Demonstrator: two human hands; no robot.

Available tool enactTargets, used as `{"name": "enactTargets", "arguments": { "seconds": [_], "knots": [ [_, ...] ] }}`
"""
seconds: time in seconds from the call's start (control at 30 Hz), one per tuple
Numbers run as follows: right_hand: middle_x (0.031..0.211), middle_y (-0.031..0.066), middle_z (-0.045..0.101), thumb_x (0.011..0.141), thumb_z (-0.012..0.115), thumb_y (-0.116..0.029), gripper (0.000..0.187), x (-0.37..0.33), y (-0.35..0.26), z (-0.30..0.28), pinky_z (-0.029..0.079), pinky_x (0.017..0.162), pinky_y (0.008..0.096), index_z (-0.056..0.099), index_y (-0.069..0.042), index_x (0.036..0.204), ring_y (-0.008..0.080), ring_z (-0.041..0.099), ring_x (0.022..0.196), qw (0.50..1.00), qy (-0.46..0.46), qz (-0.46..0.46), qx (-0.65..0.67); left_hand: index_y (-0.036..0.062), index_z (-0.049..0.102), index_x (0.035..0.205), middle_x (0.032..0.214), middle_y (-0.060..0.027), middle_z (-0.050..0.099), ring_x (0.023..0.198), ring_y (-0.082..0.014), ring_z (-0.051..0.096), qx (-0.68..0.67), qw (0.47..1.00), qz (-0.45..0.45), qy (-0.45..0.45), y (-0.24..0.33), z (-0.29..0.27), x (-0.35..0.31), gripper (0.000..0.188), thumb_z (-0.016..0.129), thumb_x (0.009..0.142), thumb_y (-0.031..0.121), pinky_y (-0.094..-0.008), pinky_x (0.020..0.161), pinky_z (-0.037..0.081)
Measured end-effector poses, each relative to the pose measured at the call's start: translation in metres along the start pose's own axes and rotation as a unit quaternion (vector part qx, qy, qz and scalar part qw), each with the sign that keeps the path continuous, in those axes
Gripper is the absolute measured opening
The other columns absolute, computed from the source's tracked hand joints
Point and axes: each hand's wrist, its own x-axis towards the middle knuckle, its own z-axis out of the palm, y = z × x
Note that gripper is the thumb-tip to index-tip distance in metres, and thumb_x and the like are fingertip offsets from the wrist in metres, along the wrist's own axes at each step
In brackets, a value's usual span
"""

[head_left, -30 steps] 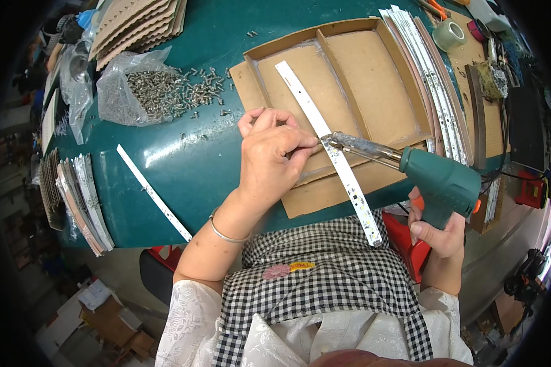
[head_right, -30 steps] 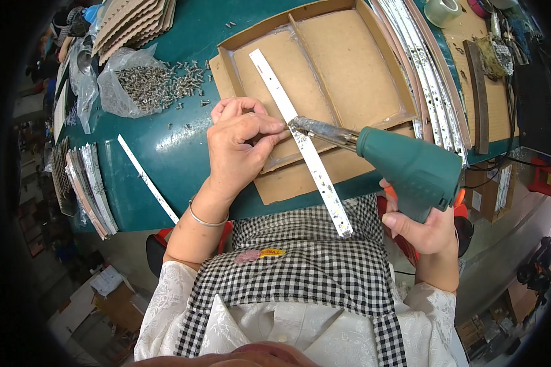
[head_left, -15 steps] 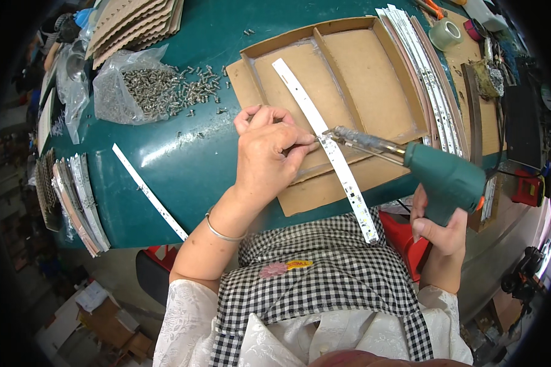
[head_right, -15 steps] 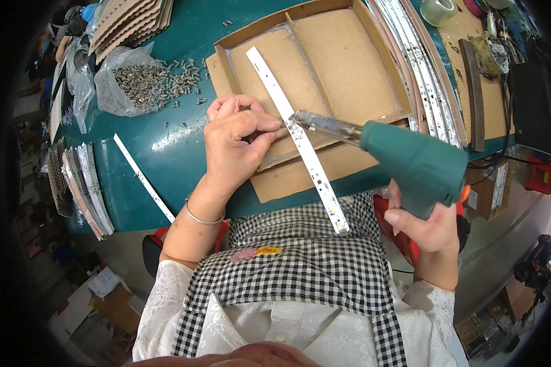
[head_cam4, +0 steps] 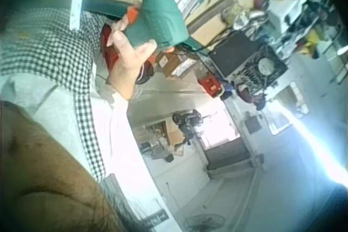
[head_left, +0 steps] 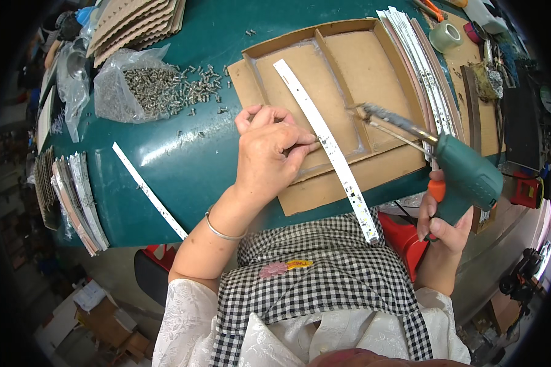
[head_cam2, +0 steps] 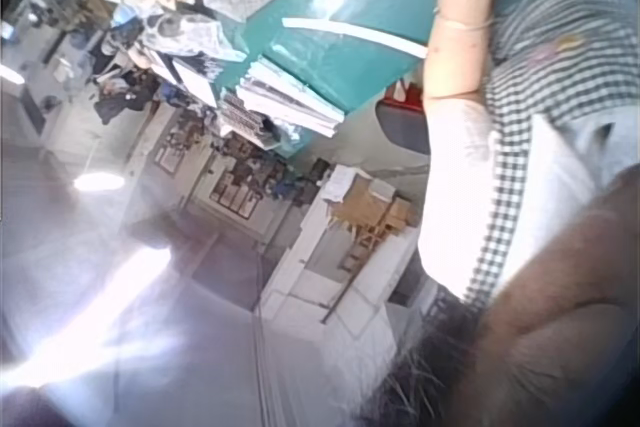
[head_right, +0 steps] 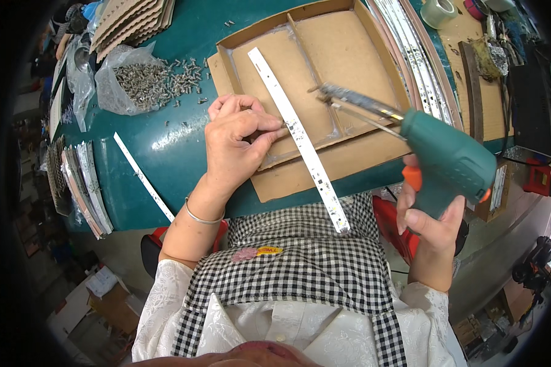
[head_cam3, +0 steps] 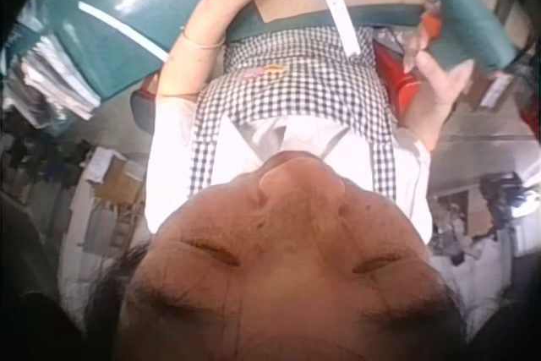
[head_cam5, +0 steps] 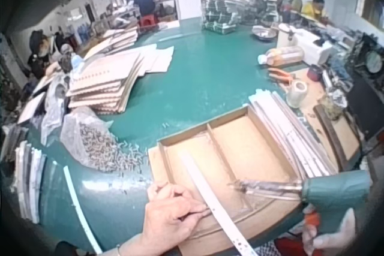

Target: The person bundles LED light strips with clear tape and places them in a cardboard tray. They then use a hot glue gun to apply glue to individual LED strips and attach small metal components to them.

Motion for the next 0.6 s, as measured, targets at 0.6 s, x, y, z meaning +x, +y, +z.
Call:
{"name": "enactTargets", "arguments": {
  "seconds": [0.6],
  "knots": [
    [0.094, 0.0111, 0.047, 0.079, 0.074, -0.007, 0.081, -0.007, -0.037, -0.04, 0.048, 0.041, 0.0217, 0.031, 0.012, 0.144, 0.0126, 0.05, 0.06, 0.977, 0.031, -0.208, 0.018, 0.0117, 0.074, 0.076, 0.08, 0.0024, 0.072, 0.088, -0.0163, 0.066, 0.041, 0.998, 0.013, -0.034, 0.003, -0.012, 0.005, 0.018, 0.086, 0.066, 0.004, -0.043, 0.096, 0.038]
  ]
}}
